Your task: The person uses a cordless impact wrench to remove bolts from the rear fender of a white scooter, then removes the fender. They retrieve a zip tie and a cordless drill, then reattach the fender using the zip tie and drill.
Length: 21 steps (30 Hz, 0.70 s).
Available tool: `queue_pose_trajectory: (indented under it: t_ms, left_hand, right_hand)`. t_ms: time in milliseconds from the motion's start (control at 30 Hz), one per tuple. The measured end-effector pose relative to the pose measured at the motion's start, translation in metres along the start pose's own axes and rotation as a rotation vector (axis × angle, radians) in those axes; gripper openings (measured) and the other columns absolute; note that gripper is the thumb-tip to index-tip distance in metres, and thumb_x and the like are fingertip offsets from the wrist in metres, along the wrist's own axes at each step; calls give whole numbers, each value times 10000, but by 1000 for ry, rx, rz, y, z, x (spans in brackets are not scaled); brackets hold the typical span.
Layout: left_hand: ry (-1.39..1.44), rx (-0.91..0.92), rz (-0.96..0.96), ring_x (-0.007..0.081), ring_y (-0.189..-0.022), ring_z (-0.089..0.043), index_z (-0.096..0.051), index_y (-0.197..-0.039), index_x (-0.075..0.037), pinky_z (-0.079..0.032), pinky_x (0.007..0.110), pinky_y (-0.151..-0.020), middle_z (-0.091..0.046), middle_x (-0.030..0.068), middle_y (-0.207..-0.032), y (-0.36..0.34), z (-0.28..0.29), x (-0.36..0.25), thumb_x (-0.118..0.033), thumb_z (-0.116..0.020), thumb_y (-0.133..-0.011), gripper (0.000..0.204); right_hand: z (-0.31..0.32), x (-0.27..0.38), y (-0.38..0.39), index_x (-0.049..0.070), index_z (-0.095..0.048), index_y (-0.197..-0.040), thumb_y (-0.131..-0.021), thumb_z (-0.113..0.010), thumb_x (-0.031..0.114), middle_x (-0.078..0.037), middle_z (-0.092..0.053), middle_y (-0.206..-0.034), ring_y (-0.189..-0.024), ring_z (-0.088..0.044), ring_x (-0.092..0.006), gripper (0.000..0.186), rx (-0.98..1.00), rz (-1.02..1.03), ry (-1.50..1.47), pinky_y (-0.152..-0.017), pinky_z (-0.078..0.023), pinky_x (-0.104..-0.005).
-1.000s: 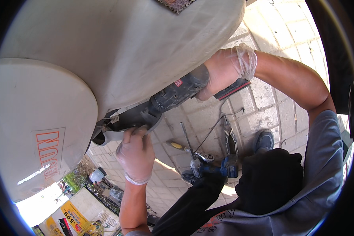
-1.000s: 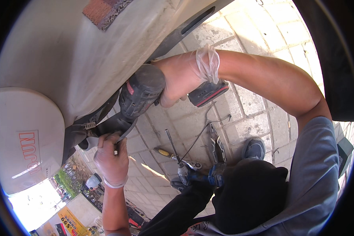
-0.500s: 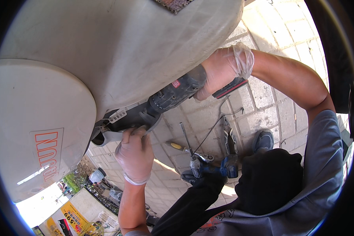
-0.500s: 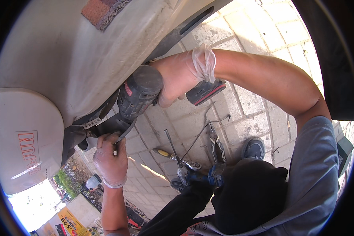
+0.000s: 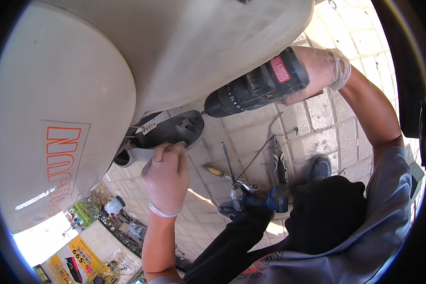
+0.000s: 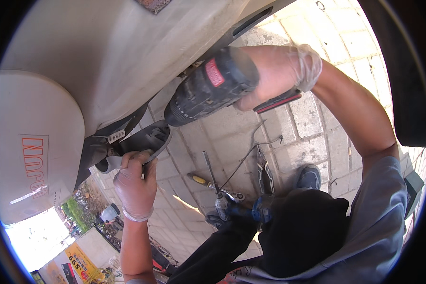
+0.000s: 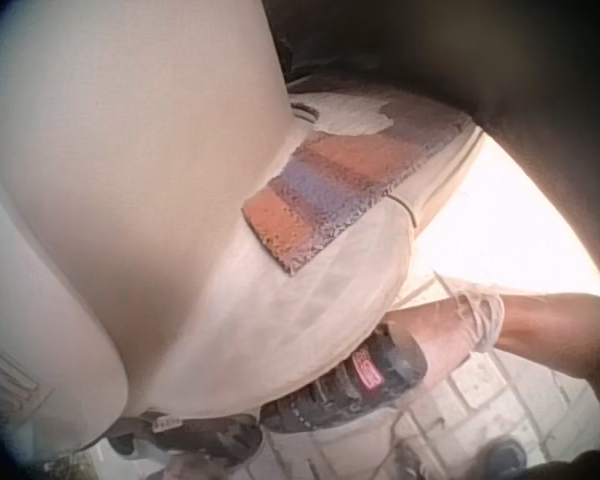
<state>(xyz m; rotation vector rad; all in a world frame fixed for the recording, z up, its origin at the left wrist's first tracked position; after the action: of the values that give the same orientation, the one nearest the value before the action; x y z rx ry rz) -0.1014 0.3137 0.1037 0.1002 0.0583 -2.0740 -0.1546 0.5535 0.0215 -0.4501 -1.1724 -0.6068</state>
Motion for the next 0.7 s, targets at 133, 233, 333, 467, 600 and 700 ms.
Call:
queue_pose_trajectory:
  t_ms: [133, 233, 333, 467, 600, 700]
  left_hand:
    - [11, -23, 31, 288, -694, -641, -632, -957, -90, -502, 374, -581, -638, 92, -923, -3, 2, -1, -19, -714, -741, 242]
    - [31, -23, 78, 290, -714, -644, -634, -961, -94, -507, 377, -596, -636, 88, -923, -5, 1, -1, -16, -707, -741, 244]
    - [39, -17, 102, 304, -726, -639, -623, -966, -66, -507, 378, -594, -631, 108, -930, -6, -1, -4, -15, -699, -775, 212]
    - [14, 14, 117, 308, -762, -641, -613, -972, -49, -516, 371, -625, -624, 117, -938, -6, 0, -8, -21, -695, -790, 201]
    - [30, -7, 121, 312, -792, -647, -612, -982, -56, -523, 368, -657, -628, 106, -957, -8, 2, -9, -13, -689, -794, 208]
    - [32, -31, 138, 308, -811, -654, -613, -986, -65, -526, 366, -659, -635, 94, -968, -8, 3, -9, -14, -684, -795, 210]
  right_hand:
    - [-1, -26, 83, 22, -624, -984, -690, -740, 128, -92, -675, -837, -755, -643, -181, 333, -297, -234, 6, -715, -521, -318]
    - [-32, -66, 132, -6, -540, -1192, -738, -688, 90, -184, -662, -939, -882, -659, -257, 488, -445, -455, 23, -782, -514, -364]
    - [-60, -108, 170, -16, -456, -1314, -768, -602, 11, -219, -608, -939, -877, -629, -355, 566, -483, -772, 647, -786, -497, -439]
    - [-76, -144, 190, 4, -460, -1320, -757, -590, 24, -148, -592, -972, -963, -601, -299, 578, -299, -1029, 936, -833, -463, -411]
    - [-91, -81, 160, 57, -560, -1145, -740, -599, 57, -97, -579, -1030, -1036, -543, -288, 407, -577, -605, 1136, -925, -370, -459]
    - [-173, -64, 90, 134, -655, -884, -750, -599, 151, -45, -617, -910, -924, -594, -225, 147, -236, -207, 894, -815, -435, -390]
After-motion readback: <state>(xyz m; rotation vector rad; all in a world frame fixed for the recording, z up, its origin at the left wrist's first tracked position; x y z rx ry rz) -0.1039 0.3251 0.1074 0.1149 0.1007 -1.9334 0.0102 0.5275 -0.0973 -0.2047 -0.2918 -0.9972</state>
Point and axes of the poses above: each hand's wrist, its own y-axis away from the middle knuckle, its own z-axis out of the back of the hand, x = y × z, the point moved 8 cm from there along -y, towards the middle knuckle
